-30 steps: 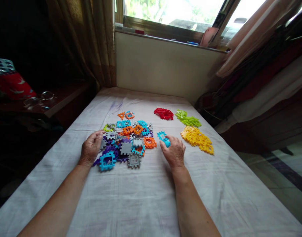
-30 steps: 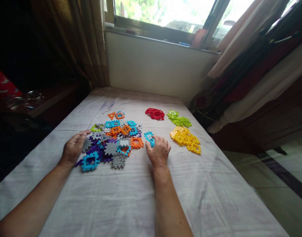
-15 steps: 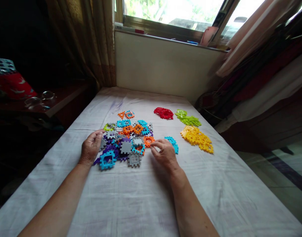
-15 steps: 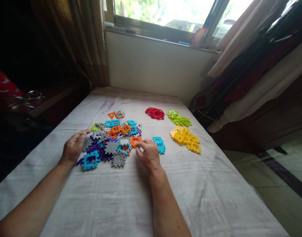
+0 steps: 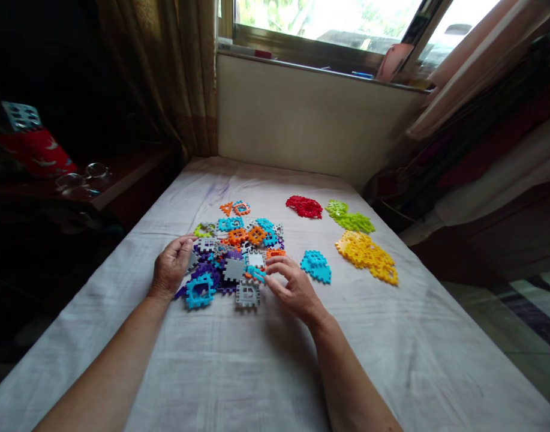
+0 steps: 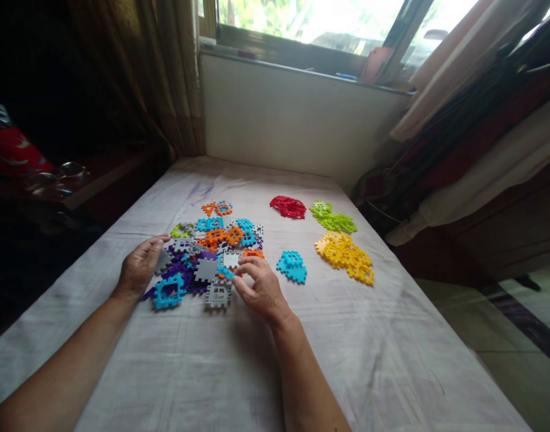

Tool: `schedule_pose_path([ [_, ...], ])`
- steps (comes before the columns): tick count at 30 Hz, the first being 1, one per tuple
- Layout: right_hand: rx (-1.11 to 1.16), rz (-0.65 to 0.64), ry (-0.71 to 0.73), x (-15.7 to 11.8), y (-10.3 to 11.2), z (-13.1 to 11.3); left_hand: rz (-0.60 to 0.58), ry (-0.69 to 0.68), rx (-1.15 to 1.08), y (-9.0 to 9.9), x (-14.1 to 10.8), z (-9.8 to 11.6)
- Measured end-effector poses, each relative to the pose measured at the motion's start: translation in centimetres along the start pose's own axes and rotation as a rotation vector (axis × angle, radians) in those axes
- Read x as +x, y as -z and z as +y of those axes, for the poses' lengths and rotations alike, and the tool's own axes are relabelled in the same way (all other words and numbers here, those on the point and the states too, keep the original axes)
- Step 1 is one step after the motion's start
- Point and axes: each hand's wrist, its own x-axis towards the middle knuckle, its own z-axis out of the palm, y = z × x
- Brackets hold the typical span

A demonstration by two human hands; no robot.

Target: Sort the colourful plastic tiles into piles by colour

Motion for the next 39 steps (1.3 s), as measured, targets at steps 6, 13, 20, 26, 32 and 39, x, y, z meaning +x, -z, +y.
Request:
schedule_pose_path([
  [6, 0.229, 0.203, -0.203, 0.1, 2.6, 1.7, -0.017, 0.013, 0.004, 0.1, 0.0, -0.1],
  [13, -0.308, 0.555, -0.535, -1.0, 5.9, 7.1, -0.004, 0.010, 0.000, 0.1, 0.0, -0.4],
  [20, -0.610, 0.582, -0.566, -1.4, 5.6, 7.2, 0.001, 0.011, -0.002, 0.2, -0.1, -0.2],
  [26, -0.495, 0.300, -0.104, 0.3, 0.0, 2.3, -0.004, -0.002, 0.018, 0.0, 0.0, -0.1],
  [32, -0.541, -0.005, 0.039, 0.9, -3.8, -0.5, -0.005, -0.003, 0.019, 0.0, 0.1, -0.1],
  [39, -0.491, 0.115, -0.016, -0.2, -2.3, 0.3, -0.013, -0.015, 0.031, -0.1, 0.1, 0.2],
])
